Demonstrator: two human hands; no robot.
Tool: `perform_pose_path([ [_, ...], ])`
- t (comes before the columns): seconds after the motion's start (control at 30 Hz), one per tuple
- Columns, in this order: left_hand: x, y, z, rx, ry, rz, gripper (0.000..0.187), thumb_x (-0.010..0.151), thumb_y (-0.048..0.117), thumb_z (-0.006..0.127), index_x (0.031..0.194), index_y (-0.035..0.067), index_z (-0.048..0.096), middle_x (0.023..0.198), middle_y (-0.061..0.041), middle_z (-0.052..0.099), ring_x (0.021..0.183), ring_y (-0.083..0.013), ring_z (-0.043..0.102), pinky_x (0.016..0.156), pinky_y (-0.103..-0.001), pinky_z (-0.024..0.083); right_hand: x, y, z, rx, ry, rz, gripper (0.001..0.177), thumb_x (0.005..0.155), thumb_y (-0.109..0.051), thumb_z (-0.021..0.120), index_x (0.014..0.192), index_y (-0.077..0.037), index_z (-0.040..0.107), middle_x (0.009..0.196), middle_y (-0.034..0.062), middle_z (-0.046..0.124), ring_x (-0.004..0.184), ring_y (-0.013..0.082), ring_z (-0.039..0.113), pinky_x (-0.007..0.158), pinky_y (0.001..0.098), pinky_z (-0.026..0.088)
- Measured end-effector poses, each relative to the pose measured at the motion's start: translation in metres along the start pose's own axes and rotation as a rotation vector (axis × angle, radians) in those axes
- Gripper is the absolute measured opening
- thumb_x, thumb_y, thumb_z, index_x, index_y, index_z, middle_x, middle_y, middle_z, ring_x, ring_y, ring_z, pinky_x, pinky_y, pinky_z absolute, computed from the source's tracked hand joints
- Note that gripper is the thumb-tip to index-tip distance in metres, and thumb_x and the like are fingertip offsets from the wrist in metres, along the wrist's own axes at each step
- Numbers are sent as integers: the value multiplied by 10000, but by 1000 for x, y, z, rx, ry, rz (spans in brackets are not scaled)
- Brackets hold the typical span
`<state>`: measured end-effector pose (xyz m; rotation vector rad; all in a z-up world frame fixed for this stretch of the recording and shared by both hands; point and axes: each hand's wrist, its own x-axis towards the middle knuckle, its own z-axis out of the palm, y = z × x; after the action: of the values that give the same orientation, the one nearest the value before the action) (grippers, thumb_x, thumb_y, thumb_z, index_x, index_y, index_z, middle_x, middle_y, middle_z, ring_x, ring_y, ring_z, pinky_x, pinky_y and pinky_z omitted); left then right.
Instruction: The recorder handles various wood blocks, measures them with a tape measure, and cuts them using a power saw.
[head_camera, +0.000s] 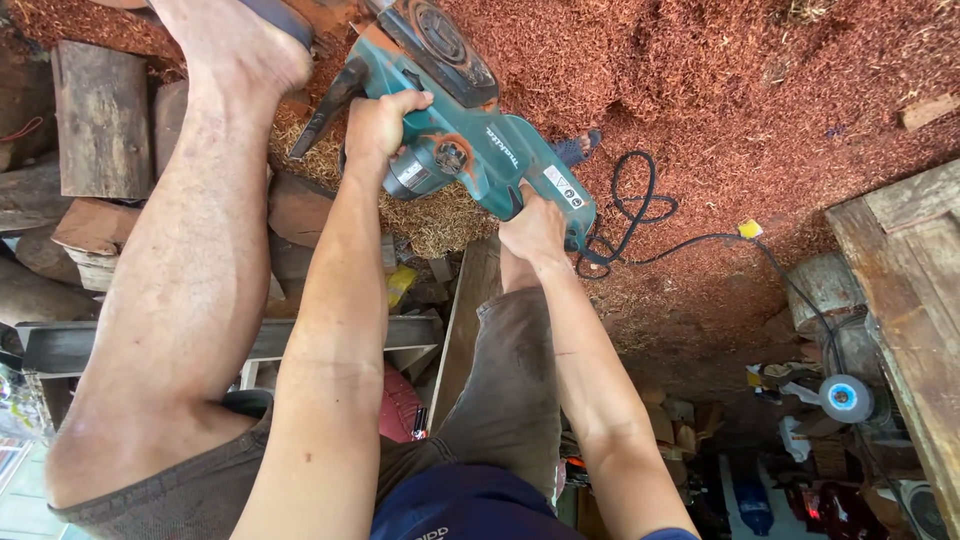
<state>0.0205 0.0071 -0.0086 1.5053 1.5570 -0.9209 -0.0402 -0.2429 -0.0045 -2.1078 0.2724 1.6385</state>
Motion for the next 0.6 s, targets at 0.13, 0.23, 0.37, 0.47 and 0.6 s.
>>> perform_pose_path([
  [0.13,0,0,-1,-7,-17,-6,359,665,399,814,746,52,767,609,-42,678,433,-140,552,432,-312,410,-5,-3,-2,-13,-30,32,634,750,-150,690,1376,-86,620,1161,270,706,1133,433,661,1019,477,498],
  [0.23,-3,3,-3,-7,-24,-18,345,665,391,816,747,59,768,625,-35,690,458,-132,564,451,-307,421,-9,-6,-1,-3,-34,52,656,733,-116,666,1386,-83,612,1160,285,699,1136,440,656,1021,473,495],
  [0.37,-7,6,-5,28,-10,-40,325,657,385,812,767,82,771,642,-30,688,487,-128,576,474,-300,434,-10,-7,2,8,-60,89,718,697,-83,646,1412,-91,589,1150,286,703,1127,436,663,1043,454,488],
  [0.47,-4,3,-4,-7,-24,-29,336,654,378,817,774,68,768,644,-35,690,486,-131,579,470,-304,433,-12,-9,0,1,-58,84,711,713,-106,661,1419,-86,579,1160,284,697,1130,437,659,1026,460,492],
  [0.6,-7,6,-6,-1,-19,-40,337,655,382,818,771,69,771,647,-39,693,491,-131,581,475,-301,437,-16,-10,1,10,-47,83,659,744,-122,653,1402,-107,613,1163,274,707,1139,432,665,1033,463,497],
])
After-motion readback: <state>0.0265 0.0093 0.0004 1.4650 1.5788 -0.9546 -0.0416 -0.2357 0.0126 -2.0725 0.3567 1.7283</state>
